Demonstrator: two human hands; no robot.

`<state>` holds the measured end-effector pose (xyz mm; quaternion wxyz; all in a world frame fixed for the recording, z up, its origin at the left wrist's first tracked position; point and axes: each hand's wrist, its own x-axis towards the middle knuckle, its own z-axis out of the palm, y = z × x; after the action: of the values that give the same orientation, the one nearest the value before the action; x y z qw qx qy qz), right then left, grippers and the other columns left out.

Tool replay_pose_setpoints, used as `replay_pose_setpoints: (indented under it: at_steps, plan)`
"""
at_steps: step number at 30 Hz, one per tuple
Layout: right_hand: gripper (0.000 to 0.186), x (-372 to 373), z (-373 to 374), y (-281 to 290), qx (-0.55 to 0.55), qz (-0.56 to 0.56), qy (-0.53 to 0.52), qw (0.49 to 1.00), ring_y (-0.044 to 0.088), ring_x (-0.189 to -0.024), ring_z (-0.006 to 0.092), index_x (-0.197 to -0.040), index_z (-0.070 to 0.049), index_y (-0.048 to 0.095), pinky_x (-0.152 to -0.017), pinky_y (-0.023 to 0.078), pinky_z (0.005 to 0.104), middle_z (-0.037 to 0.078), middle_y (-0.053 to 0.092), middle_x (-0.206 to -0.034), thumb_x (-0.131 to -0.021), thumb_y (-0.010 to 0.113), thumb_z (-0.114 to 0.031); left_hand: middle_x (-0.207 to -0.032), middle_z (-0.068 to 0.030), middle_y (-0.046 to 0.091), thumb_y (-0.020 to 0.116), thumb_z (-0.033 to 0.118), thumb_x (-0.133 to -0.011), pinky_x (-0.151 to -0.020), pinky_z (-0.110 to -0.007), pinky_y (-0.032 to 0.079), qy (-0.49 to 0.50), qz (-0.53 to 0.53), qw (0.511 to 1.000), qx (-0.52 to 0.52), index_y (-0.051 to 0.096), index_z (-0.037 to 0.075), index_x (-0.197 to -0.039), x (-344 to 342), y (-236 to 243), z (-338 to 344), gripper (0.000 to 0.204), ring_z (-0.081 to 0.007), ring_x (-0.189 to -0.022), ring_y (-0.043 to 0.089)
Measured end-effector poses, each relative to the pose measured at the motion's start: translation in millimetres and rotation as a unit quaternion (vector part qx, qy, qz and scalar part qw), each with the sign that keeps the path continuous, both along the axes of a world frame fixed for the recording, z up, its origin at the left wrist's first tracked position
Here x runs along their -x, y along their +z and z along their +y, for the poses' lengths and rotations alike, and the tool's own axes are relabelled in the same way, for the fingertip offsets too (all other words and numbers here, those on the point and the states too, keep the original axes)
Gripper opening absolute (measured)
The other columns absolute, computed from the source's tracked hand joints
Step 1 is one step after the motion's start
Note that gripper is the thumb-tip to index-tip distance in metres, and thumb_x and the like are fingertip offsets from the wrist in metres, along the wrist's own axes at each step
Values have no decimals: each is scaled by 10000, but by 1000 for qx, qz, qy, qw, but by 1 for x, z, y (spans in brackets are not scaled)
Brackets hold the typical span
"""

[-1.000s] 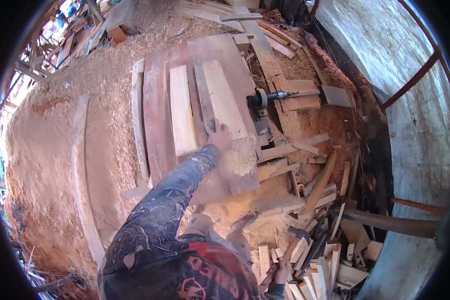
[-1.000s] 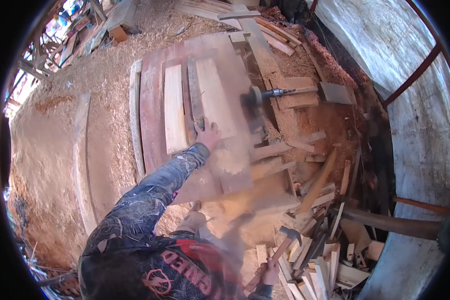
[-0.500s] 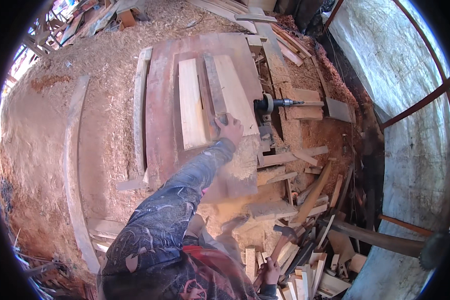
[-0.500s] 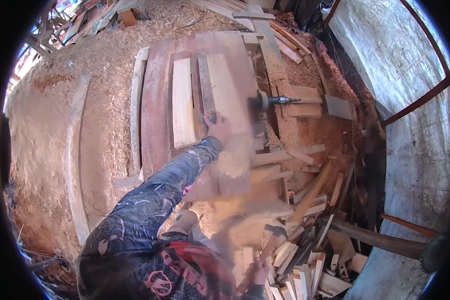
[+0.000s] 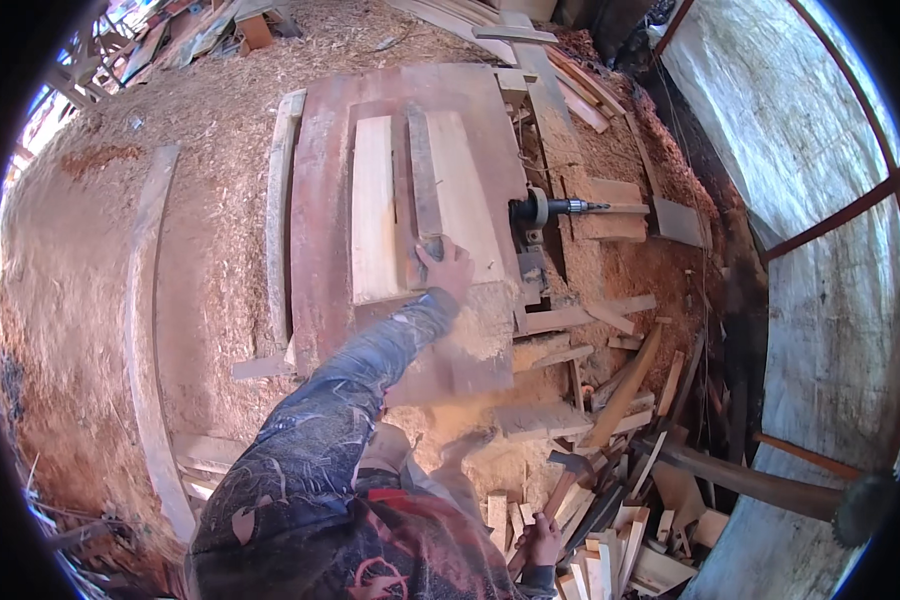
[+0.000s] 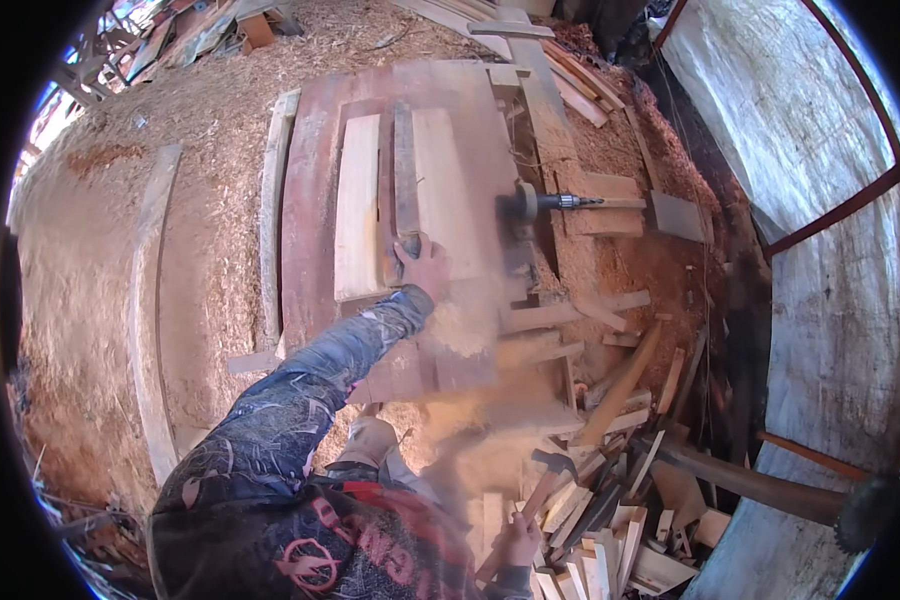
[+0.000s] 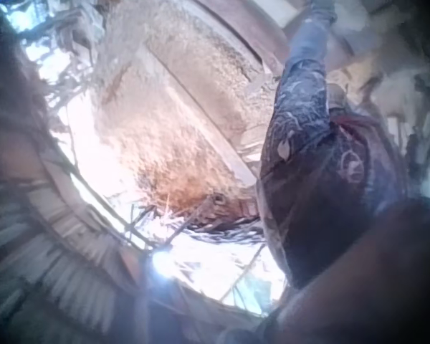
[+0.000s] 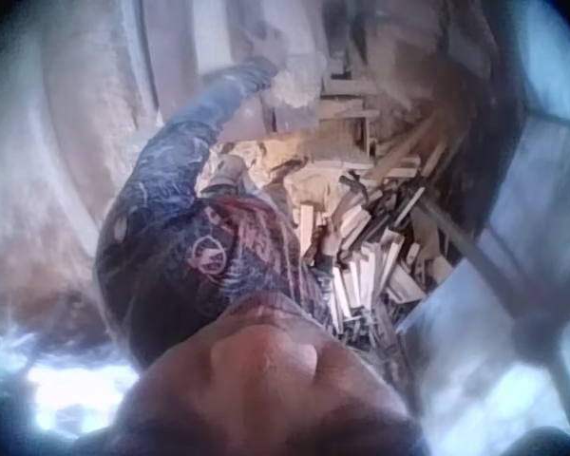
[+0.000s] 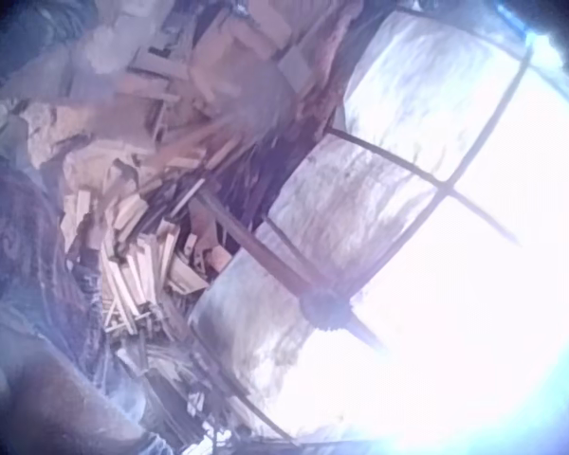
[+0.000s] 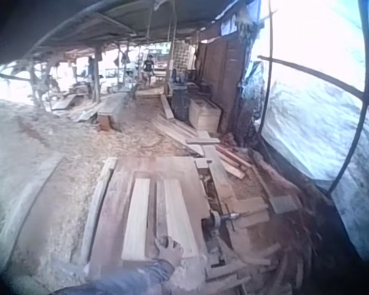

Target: The person adjusts pieces of wood on a table using a hammer and then feeds a wood plank through a spinning saw blade.

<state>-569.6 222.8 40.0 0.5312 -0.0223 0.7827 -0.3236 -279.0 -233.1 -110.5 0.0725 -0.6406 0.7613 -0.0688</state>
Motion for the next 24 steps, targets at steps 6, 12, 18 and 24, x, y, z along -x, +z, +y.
replay_pose_setpoints:
  at_steps: [6, 12, 18, 24]
  plan:
    - [269, 5, -11, -9, 19, 20, 41, 999, 544, -464, 184, -1053, -86, 565, -400, 466, 327, 54, 552, -642, -953, 648, -321, -1336, -119, 526, 557, 280, -918, -914, -901, 270, 0, 28, 999, -19, 670, 132, -1165, -3, 12, -6, 309, -434, -1402, 284]
    - [265, 1, -14, 5, 36, 22, 64, 997, 538, -451, 177, -1053, -77, 564, -398, 459, 321, 52, 545, -634, -952, 658, -304, -1280, -128, 549, 572, 301, -905, -902, -900, 277, -37, 57, 998, -17, 677, 133, -1146, -5, 30, 0, 311, -440, -1372, 322]
    - [244, -5, -2, 9, 9, 46, 45, 998, 538, -444, 181, -1060, -62, 592, -387, 439, 322, 59, 561, -633, -955, 657, -272, -1275, -152, 546, 584, 261, -886, -923, -892, 270, -44, 62, 997, 15, 690, 136, -1100, -8, 8, 10, 269, -448, -1372, 334]
    - [257, -10, -2, 0, -20, 29, 39, 999, 544, -446, 185, -1082, -67, 588, -384, 449, 326, 63, 566, -632, -958, 647, -283, -1344, -150, 533, 547, 274, -923, -975, -892, 202, -38, 25, 998, 34, 685, 147, -1143, -18, -33, 18, 289, -435, -1413, 305]
